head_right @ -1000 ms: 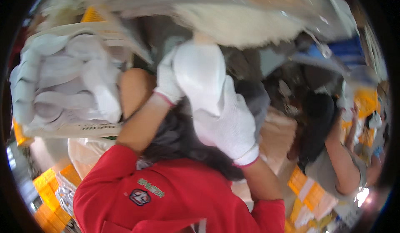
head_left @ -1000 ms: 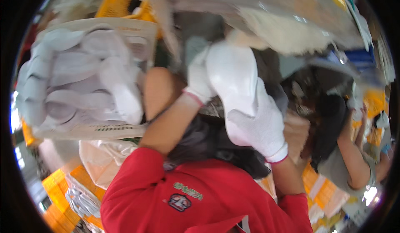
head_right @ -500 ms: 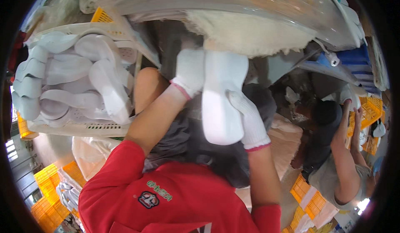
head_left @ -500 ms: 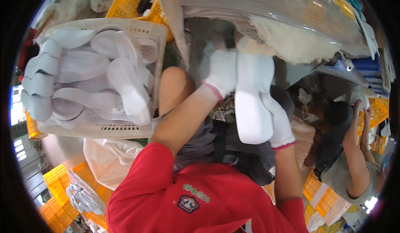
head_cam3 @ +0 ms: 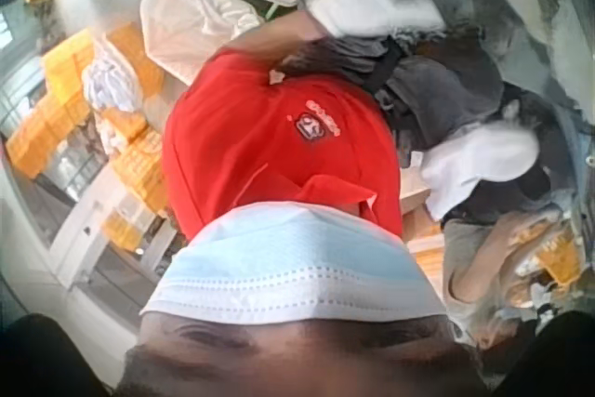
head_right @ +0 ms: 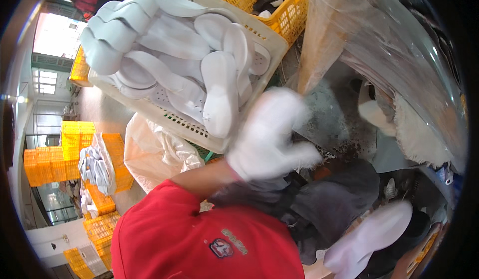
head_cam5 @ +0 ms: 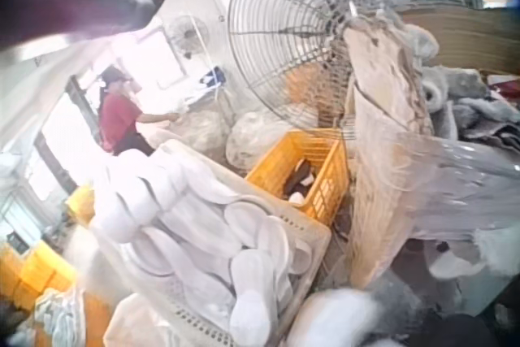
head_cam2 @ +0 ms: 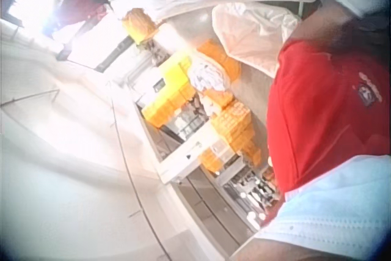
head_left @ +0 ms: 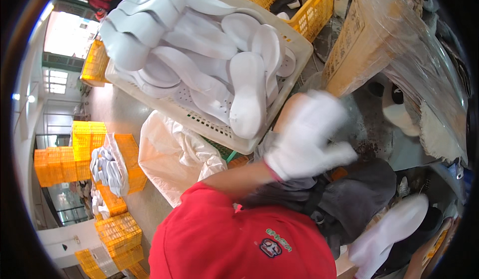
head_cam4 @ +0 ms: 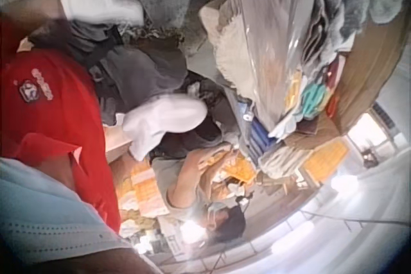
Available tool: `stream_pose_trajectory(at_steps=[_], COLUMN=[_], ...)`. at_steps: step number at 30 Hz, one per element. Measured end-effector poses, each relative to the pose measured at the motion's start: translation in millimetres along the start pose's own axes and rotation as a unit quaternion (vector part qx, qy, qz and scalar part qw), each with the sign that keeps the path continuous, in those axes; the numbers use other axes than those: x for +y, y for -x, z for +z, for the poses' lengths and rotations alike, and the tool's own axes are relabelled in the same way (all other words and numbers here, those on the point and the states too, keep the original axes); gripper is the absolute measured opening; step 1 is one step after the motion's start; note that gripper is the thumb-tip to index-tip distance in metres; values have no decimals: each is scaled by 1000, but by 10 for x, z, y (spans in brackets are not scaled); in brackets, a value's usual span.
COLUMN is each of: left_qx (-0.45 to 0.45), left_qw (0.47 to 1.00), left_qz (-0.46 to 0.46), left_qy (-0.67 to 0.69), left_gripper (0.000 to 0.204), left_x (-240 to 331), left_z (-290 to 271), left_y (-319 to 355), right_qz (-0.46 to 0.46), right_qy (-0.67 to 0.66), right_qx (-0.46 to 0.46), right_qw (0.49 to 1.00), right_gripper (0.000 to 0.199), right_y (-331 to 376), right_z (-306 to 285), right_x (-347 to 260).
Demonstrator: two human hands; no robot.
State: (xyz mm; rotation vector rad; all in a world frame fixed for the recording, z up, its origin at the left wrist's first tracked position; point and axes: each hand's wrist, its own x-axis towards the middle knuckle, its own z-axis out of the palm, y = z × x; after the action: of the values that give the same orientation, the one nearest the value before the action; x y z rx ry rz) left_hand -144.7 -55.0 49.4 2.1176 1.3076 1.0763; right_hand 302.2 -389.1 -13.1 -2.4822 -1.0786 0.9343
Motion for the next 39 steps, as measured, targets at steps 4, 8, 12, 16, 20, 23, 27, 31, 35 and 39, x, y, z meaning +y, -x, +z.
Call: stream_pose_trajectory(at_steps=[4,8,12,16,20,23,27,31,35,39], left_qx=[101,31,135,-38,-50,-115,-134,-219,-294,-333], left_qw=[873,883,672,594,353,477,505,891,846,880], left_qz=[-431,-460,-268,-293,-454,-467,-377,-67,-321,-330], left_qy=[-205,-93,677,748,817,736,765,391,308,72], left_gripper=[106,120,84,88,58,42,35,33,46,60], left_x=[-819,-1047,-325,418,492,684,951,454,-411,-524], left_z=[-490,-832,-780,221,1172,1812,2374,2707,2407,1726], left_y=[150,349,618,696,439,90,-342,-959,-1319,-1183], right_qz=[24,-110,-234,74,-6,-16,-49,-220,-237,-283], right_qy=[200,22,-132,-580,-488,-310,-325,-218,-430,-318], right_qx=[-30,173,-39,-316,78,180,278,278,132,134], right_qw=[979,979,962,747,869,933,903,909,861,895], right_gripper=[49,37,50,51,43,54,64,49,36,24], right_y=[180,58,-54,62,223,297,75,-649,-1421,-1939], right_z=[-5,332,698,770,513,334,187,118,105,78], right_x=[444,-180,-1300,-2088,-2264,-2352,-2487,-2729,-2915,-2947])
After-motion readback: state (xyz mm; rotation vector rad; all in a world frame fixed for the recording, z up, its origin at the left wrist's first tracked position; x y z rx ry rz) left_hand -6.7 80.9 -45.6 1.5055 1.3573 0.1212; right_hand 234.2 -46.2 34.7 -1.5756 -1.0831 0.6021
